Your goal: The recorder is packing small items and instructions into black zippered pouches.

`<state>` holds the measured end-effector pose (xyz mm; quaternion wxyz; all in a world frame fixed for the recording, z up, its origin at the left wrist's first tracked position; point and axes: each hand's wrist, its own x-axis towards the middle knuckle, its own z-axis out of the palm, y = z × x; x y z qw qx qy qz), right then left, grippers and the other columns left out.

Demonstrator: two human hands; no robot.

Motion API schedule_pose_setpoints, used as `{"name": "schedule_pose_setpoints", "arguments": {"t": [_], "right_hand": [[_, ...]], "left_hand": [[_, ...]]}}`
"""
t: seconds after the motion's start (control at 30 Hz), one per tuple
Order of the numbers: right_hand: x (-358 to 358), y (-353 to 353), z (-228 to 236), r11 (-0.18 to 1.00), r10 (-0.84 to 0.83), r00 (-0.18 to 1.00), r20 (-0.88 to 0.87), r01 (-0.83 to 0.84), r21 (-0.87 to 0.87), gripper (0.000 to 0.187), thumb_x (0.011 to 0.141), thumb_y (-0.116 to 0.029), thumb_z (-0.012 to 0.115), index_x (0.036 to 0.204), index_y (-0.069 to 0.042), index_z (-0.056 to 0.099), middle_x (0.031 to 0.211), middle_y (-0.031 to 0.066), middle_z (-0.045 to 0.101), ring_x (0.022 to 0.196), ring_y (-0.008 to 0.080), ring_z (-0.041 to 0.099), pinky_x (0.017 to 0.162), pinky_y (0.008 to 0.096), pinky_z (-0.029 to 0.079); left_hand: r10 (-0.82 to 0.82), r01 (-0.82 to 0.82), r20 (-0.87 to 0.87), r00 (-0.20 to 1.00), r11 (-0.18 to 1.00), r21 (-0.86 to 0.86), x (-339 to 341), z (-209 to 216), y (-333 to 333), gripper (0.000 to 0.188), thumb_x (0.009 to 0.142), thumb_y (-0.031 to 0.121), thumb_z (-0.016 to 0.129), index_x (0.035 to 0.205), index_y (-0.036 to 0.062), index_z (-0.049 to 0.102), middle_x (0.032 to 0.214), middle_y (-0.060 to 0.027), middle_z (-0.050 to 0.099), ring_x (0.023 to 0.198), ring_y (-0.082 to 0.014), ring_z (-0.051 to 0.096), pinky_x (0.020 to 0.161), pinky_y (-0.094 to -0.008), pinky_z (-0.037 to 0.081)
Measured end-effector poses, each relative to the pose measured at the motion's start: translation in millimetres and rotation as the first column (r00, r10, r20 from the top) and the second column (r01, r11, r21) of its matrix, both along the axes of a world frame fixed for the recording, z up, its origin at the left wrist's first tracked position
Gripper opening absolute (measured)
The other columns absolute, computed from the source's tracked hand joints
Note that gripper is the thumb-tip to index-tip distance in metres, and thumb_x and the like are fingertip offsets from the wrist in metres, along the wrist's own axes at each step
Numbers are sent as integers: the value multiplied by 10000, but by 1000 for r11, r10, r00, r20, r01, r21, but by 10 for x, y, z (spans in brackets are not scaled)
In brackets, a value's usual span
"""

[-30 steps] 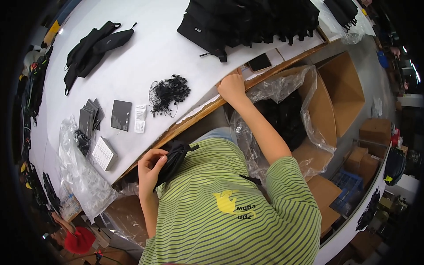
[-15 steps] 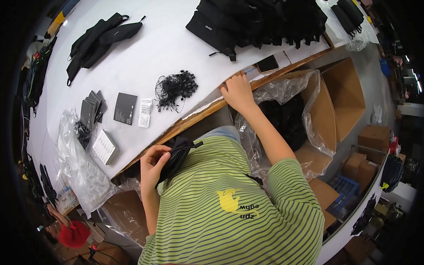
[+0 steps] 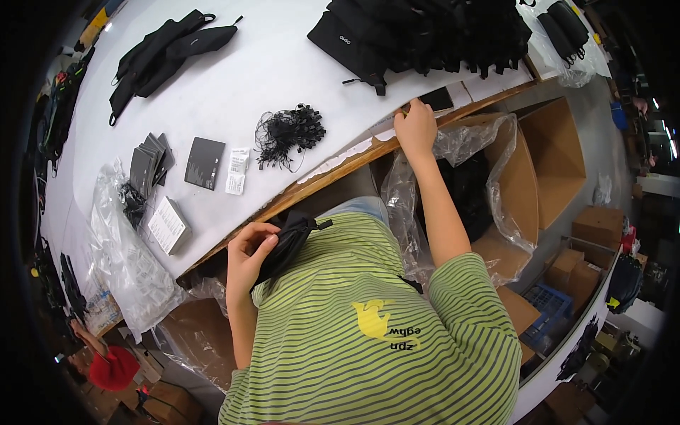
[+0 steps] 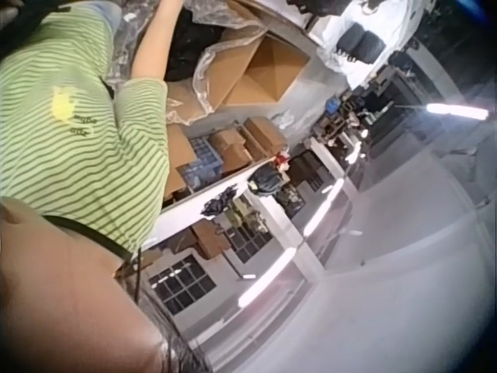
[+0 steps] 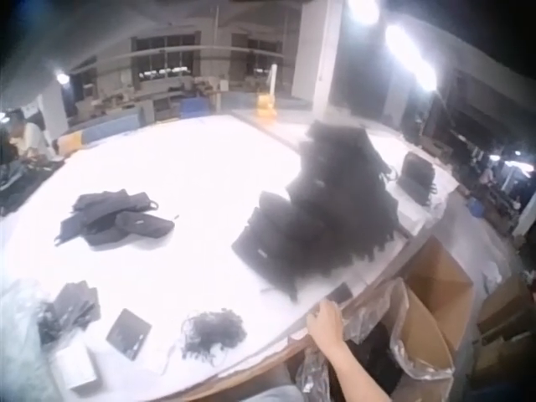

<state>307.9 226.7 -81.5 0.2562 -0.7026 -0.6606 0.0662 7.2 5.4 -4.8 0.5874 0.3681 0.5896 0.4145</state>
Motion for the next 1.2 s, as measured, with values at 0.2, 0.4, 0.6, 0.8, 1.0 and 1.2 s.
{"name": "schedule_pose_setpoints", "arguments": {"t": [0.2, 0.4, 0.6, 0.8, 1.0, 1.2], "right_hand": [[326, -226, 362, 898, 138, 990, -32, -138, -418, 255, 735, -244, 673, 907, -59, 634, 835, 135, 664, 821, 309, 630, 700, 403, 485], [360, -385, 504, 919, 122, 992, -37, -127, -374, 350, 705, -223, 722, 1011, -82, 626, 868, 80, 531, 825, 255, 571, 749, 345, 472], [14, -236, 36, 998, 36, 999, -37, -38, -56, 429, 748, -275, 694, 1097, -49, 587, 980, 133, 514, 958, 317, 527, 810, 406, 450], [-201, 95, -134, 989, -106, 985, 139, 89, 122, 362, 760, -204, 630, 1052, 7, 594, 1041, 155, 531, 1002, 361, 499, 861, 432, 429], [-114, 196, -83, 988, -116, 986, 116, 103, 113, 236, 763, -166, 614, 947, -19, 626, 976, 125, 604, 933, 334, 557, 814, 419, 452], [174, -28, 256, 938, 42, 999, -35, -52, -343, 264, 772, -250, 663, 911, -31, 614, 937, 113, 574, 914, 303, 582, 765, 412, 471]], "left_hand": [[7, -7, 7, 1000, 1000, 4, 4, 17, -13, 136, 848, 68, 655, 958, -7, 628, 860, 10, 621, 775, -44, 545, 719, -185, 425], [-12, 11, 12, 1000, 1000, 6, -8, -29, 13, 135, 849, 68, 655, 959, -7, 632, 859, 9, 619, 776, -47, 546, 718, -188, 427], [-9, 9, 5, 1000, 1000, 7, -2, -20, 0, 140, 850, 72, 658, 962, -8, 632, 853, 11, 614, 773, -45, 541, 717, -186, 421], [3, -3, 9, 1000, 1000, 11, 1, -35, -5, 146, 852, 76, 658, 968, -8, 628, 850, 15, 609, 773, -41, 540, 713, -183, 418], [16, -16, 18, 1000, 1000, 14, 8, -37, -3, 140, 854, 69, 655, 968, -7, 627, 851, 16, 609, 767, -38, 538, 707, -179, 416], [16, -16, 19, 1000, 1000, 4, -14, -41, -3, 142, 854, 67, 652, 973, -7, 629, 848, 17, 609, 763, -36, 537, 701, -179, 416]]}}
